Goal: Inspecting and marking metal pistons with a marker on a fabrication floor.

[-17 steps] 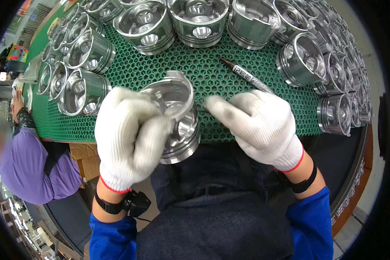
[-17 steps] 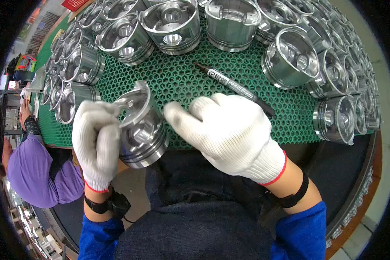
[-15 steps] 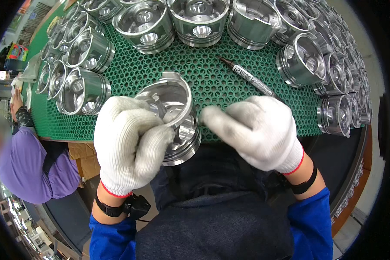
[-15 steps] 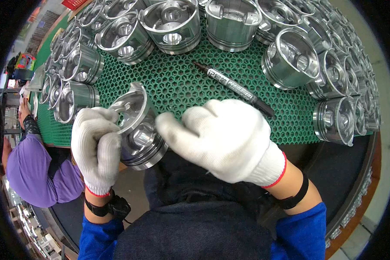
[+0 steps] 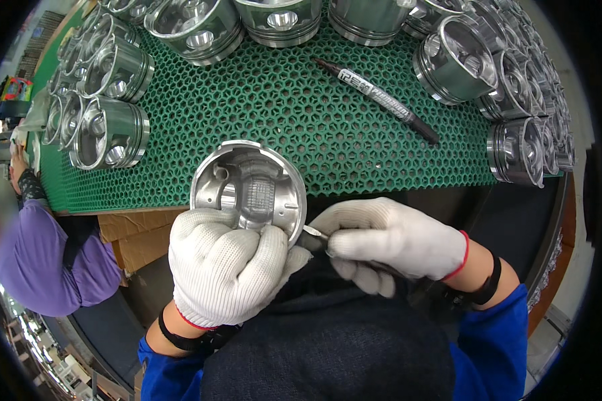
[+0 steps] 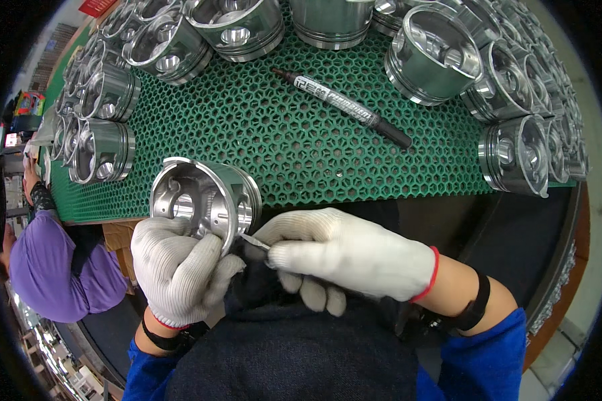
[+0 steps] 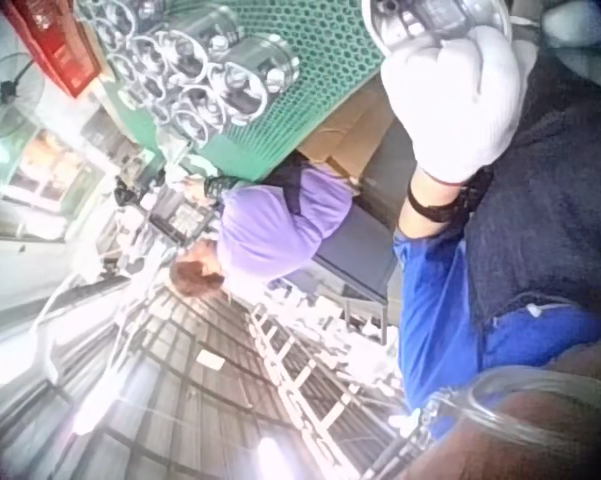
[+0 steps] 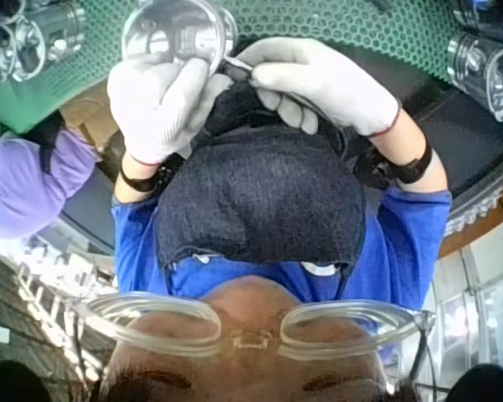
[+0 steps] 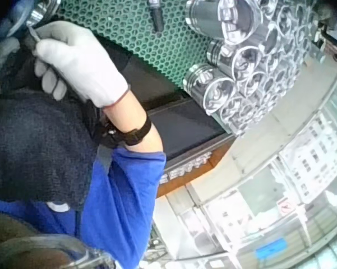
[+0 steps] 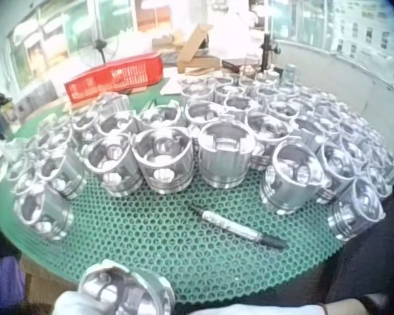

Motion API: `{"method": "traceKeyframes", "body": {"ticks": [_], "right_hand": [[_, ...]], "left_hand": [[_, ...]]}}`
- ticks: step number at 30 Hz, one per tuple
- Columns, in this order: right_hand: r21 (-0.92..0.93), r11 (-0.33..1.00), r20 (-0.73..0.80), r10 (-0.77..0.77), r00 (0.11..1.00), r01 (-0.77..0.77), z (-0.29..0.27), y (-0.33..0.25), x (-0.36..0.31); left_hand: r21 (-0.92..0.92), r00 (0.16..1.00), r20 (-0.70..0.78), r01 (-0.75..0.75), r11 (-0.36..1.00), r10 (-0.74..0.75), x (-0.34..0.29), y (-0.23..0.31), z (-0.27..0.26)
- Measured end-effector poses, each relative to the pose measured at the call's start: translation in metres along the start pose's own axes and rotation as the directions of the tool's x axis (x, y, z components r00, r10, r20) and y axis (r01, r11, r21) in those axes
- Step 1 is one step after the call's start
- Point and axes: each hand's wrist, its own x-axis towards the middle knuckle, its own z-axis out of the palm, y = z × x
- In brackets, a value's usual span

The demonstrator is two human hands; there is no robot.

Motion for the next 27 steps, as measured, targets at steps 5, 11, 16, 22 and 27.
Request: {"method": "traceKeyframes", "body": {"ticks": [5, 11, 16, 22, 27], "right_hand": [[0.362, 0.931, -0.033, -0.047, 0.998, 0.055, 0.02, -0.005, -0.004], [0.212, 0.705, -0.599, -0.453, 0.66, 0.676, -0.011, 0.017, -0.027], [-0.268, 0.879, -0.265, -0.46, 0.848, 0.393, 0.001, 0.003, -0.03], [-0.968, -0.076, 0.128, -0.969, 0.211, 0.238, -0.021, -0.011, 0.018], [-0.933, -0.356, 0.315, -0.881, 0.353, -0.056, -0.01, -0.027, 0.029]], "left_hand": [[0.025, 0.997, -0.065, -0.04, 0.999, 0.041, 0.0, -0.007, -0.004], [0.061, 0.972, -0.233, 0.046, 0.997, -0.031, -0.003, -0.024, -0.012], [0.015, 0.92, -0.39, -0.023, 1.0, 0.027, 0.008, -0.032, -0.009], [-0.044, 0.964, -0.258, -0.078, 0.996, 0.064, 0.019, -0.06, -0.01], [-0.043, 0.979, -0.202, -0.027, 0.999, 0.018, 0.029, -0.057, -0.013]]}}
